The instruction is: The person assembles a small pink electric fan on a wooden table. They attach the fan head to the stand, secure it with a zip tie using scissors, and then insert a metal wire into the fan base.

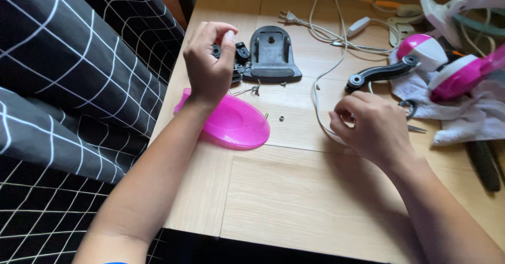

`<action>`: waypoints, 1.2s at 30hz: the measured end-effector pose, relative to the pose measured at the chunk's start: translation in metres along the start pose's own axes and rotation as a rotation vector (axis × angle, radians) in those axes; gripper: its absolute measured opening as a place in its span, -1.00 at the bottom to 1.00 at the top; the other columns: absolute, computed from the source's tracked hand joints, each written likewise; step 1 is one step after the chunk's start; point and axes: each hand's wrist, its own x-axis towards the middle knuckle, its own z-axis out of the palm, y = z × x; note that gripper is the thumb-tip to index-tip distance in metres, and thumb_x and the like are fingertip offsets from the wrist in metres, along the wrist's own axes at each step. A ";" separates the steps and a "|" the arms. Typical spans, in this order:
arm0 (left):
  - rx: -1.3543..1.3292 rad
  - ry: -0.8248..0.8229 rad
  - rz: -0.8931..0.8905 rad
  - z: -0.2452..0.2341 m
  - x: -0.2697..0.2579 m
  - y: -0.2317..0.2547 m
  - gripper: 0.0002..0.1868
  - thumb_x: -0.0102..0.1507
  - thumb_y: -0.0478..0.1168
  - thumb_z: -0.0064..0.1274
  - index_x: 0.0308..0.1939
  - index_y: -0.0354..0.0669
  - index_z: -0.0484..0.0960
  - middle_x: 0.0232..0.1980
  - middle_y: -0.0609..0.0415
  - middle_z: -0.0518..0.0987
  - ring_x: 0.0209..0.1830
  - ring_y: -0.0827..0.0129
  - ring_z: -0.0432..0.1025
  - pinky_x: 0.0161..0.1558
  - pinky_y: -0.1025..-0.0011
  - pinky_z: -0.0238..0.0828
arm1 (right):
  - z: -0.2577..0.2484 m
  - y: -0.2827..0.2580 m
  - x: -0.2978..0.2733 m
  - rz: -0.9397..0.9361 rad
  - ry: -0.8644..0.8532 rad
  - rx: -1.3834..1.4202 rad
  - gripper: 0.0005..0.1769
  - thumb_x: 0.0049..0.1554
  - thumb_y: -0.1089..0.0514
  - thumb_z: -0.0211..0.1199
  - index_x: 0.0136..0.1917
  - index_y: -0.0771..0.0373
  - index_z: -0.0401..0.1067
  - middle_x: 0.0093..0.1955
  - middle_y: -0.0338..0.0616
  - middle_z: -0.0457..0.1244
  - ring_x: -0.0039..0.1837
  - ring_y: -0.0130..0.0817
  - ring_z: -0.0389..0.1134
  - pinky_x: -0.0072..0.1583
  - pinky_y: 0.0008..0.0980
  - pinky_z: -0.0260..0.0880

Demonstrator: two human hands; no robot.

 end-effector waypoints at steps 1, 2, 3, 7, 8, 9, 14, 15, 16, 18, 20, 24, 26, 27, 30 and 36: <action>-0.006 0.005 -0.006 -0.001 0.001 0.000 -0.92 0.35 -0.41 0.04 -0.18 -0.25 0.65 -0.26 0.03 0.57 -0.27 0.34 0.51 -0.16 0.40 0.44 | -0.001 0.001 0.000 -0.007 -0.034 -0.004 -0.76 0.05 -0.04 0.39 -0.28 0.15 0.54 -0.27 -0.19 0.36 -0.20 -0.18 0.41 -0.15 -0.17 0.39; -0.012 0.008 0.000 0.000 0.001 0.001 -0.93 0.35 -0.41 0.04 -0.18 -0.25 0.65 -0.26 0.02 0.57 -0.27 0.34 0.51 -0.16 0.40 0.45 | -0.001 0.002 0.001 -0.015 -0.068 -0.008 -0.70 0.01 -0.10 0.42 -0.28 0.15 0.55 -0.29 -0.18 0.36 -0.21 -0.17 0.41 -0.16 -0.15 0.39; -0.014 0.013 0.007 0.000 0.002 0.001 -0.93 0.35 -0.41 0.05 -0.18 -0.26 0.65 -0.26 0.02 0.57 -0.27 0.34 0.50 -0.16 0.40 0.45 | 0.000 0.002 0.002 -0.025 -0.100 -0.010 -0.64 -0.02 -0.17 0.45 -0.29 0.15 0.55 -0.31 -0.18 0.36 -0.23 -0.16 0.40 -0.16 -0.13 0.39; -0.020 0.002 0.001 -0.001 0.002 0.000 -0.92 0.34 -0.41 0.04 -0.17 -0.25 0.65 -0.26 0.04 0.58 -0.29 0.37 0.52 -0.17 0.42 0.47 | 0.011 -0.004 0.001 -0.038 -0.127 -0.050 -0.73 0.00 -0.08 0.40 -0.34 0.13 0.55 -0.29 -0.16 0.36 -0.22 -0.09 0.39 -0.15 -0.11 0.40; -0.025 -0.015 -0.006 -0.001 0.002 0.001 -0.92 0.34 -0.41 0.04 -0.17 -0.25 0.65 -0.25 0.04 0.58 -0.29 0.37 0.51 -0.17 0.43 0.48 | 0.011 -0.005 0.000 -0.036 -0.105 -0.058 -0.76 0.00 -0.05 0.38 -0.33 0.12 0.55 -0.28 -0.16 0.36 -0.20 -0.08 0.40 -0.14 -0.11 0.40; -0.027 -0.031 -0.011 -0.002 0.004 0.001 -0.92 0.34 -0.40 0.05 -0.16 -0.26 0.66 -0.25 0.03 0.58 -0.30 0.38 0.51 -0.18 0.44 0.48 | 0.010 -0.006 0.000 -0.035 -0.082 -0.064 -0.79 0.00 -0.03 0.37 -0.32 0.12 0.55 -0.28 -0.16 0.36 -0.19 -0.08 0.40 -0.13 -0.11 0.40; -0.017 -0.275 0.003 -0.013 0.013 0.001 -0.89 0.28 -0.34 0.15 -0.12 -0.21 0.70 -0.18 0.04 0.63 -0.29 0.40 0.54 -0.20 0.46 0.51 | -0.010 0.003 -0.001 0.144 -0.080 -0.127 -0.77 0.07 -0.02 0.31 -0.26 0.17 0.51 -0.19 -0.14 0.36 -0.12 -0.11 0.43 -0.05 -0.13 0.43; -0.005 -0.355 0.017 -0.014 0.015 -0.001 -0.87 0.26 -0.32 0.19 -0.11 -0.20 0.72 -0.18 0.04 0.64 -0.28 0.39 0.54 -0.19 0.45 0.52 | -0.014 0.005 -0.002 0.182 -0.114 -0.151 -0.78 0.06 -0.02 0.31 -0.24 0.16 0.52 -0.18 -0.14 0.37 -0.09 -0.09 0.43 -0.04 -0.12 0.43; 0.006 -0.435 0.030 -0.016 0.016 -0.002 -0.85 0.25 -0.31 0.22 -0.10 -0.18 0.73 -0.17 0.03 0.64 -0.27 0.39 0.54 -0.18 0.44 0.53 | -0.015 0.006 -0.001 0.207 -0.191 -0.177 -0.76 0.03 -0.06 0.33 -0.24 0.15 0.53 -0.17 -0.13 0.38 -0.07 -0.08 0.43 -0.03 -0.11 0.43; 0.057 -0.536 0.039 -0.020 0.016 -0.001 -0.80 0.19 -0.28 0.29 -0.12 -0.20 0.73 -0.19 0.02 0.64 -0.28 0.35 0.52 -0.20 0.40 0.51 | -0.018 0.011 0.001 0.255 -0.343 -0.222 -0.71 -0.01 -0.12 0.38 -0.24 0.13 0.56 -0.16 -0.11 0.39 -0.03 -0.07 0.44 -0.01 -0.07 0.43; 0.114 -0.643 0.048 -0.026 0.016 0.002 -0.78 0.14 -0.24 0.35 -0.16 -0.20 0.74 -0.22 0.02 0.65 -0.26 0.32 0.52 -0.20 0.36 0.50 | -0.018 0.015 0.002 0.354 -0.468 -0.266 -0.71 0.02 -0.13 0.36 -0.16 0.10 0.60 -0.13 -0.08 0.42 0.00 -0.06 0.46 0.04 -0.09 0.45; 0.128 -0.767 -0.026 -0.029 0.018 0.007 -0.73 0.08 -0.19 0.41 -0.18 -0.14 0.75 -0.24 0.04 0.67 -0.25 0.32 0.53 -0.20 0.37 0.51 | -0.023 0.024 0.000 0.463 -0.509 -0.345 -0.71 0.08 -0.13 0.30 -0.08 0.06 0.65 -0.10 -0.05 0.46 0.02 -0.05 0.49 0.09 -0.12 0.48; 0.095 -0.796 -0.035 -0.025 0.017 0.008 -0.67 0.04 -0.16 0.43 -0.17 -0.15 0.73 -0.23 0.03 0.67 -0.26 0.32 0.55 -0.21 0.38 0.52 | -0.025 0.027 -0.002 0.491 -0.487 -0.318 -0.66 0.12 -0.19 0.28 -0.04 0.05 0.65 -0.17 -0.03 0.47 -0.01 -0.03 0.50 0.09 -0.11 0.48; 0.086 -0.810 -0.005 -0.020 0.014 0.009 -0.64 0.02 -0.14 0.45 -0.18 -0.16 0.73 -0.24 0.03 0.68 -0.26 0.31 0.56 -0.21 0.38 0.52 | -0.026 0.029 -0.002 0.504 -0.474 -0.302 -0.63 0.14 -0.22 0.27 -0.02 0.05 0.65 -0.20 -0.01 0.48 -0.03 -0.02 0.50 0.09 -0.10 0.49; 0.118 -0.815 0.060 -0.008 0.003 0.008 -0.78 0.10 -0.20 0.39 -0.21 -0.16 0.76 -0.26 0.02 0.70 -0.28 0.30 0.59 -0.20 0.36 0.54 | -0.022 0.029 -0.002 0.439 -0.307 -0.225 -0.57 0.13 -0.26 0.28 0.06 0.04 0.61 -0.17 -0.06 0.46 -0.07 -0.04 0.49 0.02 -0.09 0.47; 0.072 -0.554 0.217 -0.008 0.004 0.006 -0.93 0.21 -0.34 0.30 -0.25 -0.22 0.73 -0.28 0.03 0.69 -0.33 0.36 0.62 -0.24 0.45 0.58 | -0.017 0.024 -0.007 0.338 -0.102 -0.171 -0.67 0.22 -0.17 0.30 0.06 0.06 0.62 -0.17 -0.18 0.43 -0.09 -0.15 0.48 -0.04 -0.15 0.45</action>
